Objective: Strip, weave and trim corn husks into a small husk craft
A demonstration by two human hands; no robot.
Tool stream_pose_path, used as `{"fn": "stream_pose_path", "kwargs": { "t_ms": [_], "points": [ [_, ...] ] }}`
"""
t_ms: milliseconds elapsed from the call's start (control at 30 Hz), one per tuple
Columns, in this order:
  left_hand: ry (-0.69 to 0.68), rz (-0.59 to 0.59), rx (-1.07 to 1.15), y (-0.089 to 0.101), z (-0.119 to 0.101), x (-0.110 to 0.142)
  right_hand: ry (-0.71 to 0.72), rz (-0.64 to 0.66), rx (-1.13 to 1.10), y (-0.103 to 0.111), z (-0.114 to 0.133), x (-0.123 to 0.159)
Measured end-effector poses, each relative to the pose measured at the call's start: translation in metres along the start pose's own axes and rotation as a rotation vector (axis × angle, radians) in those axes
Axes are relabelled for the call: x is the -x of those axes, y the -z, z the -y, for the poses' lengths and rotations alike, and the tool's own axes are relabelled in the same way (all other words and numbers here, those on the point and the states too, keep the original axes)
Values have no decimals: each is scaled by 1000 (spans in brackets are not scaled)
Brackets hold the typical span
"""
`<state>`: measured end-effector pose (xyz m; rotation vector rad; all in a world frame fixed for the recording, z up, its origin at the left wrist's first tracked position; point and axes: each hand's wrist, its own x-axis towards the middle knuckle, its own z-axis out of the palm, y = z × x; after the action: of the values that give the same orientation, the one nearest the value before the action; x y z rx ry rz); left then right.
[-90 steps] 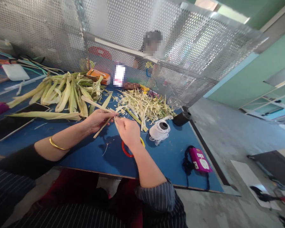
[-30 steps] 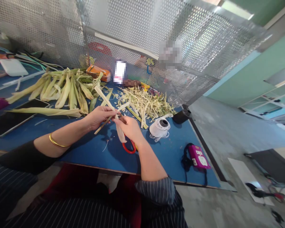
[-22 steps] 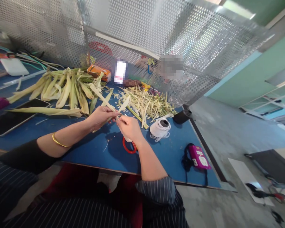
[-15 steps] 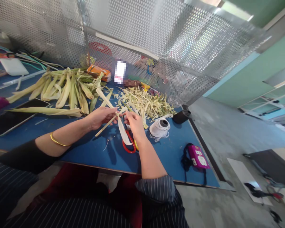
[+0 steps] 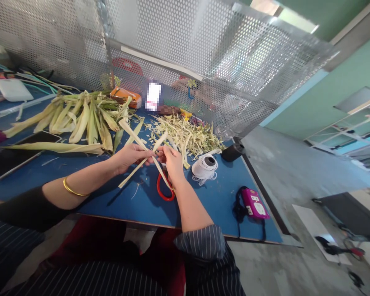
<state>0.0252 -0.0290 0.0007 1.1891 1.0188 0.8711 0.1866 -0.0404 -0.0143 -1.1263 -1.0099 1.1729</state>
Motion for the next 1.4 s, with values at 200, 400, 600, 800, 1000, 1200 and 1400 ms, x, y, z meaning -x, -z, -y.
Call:
{"fn": "stream_pose_path", "kwargs": {
  "t_ms": [200, 400, 600, 800, 1000, 1200, 1400],
  "points": [
    [-97, -197, 408, -2, -8, -1, -263, 22, -238, -2, 2, 0],
    [-135, -302, 611, -1, -9, -6, -271, 146, -336, -8, -6, 6],
    [-90, -345, 604, -3, -3, -5, 81, 196, 51, -13, -3, 14],
    [-93, -201, 452, -17, 9, 0, 75, 175, 277, -17, -11, 13],
    [-154, 43, 367, -7, 3, -5, 259, 21, 302, -7, -1, 10],
    [-229, 352, 383, 13, -4, -14, 255, 123, 184, 1, 16, 13],
    [-73, 531, 550, 26, -2, -21, 253, 104, 84, -1, 18, 14]
  ]
}}
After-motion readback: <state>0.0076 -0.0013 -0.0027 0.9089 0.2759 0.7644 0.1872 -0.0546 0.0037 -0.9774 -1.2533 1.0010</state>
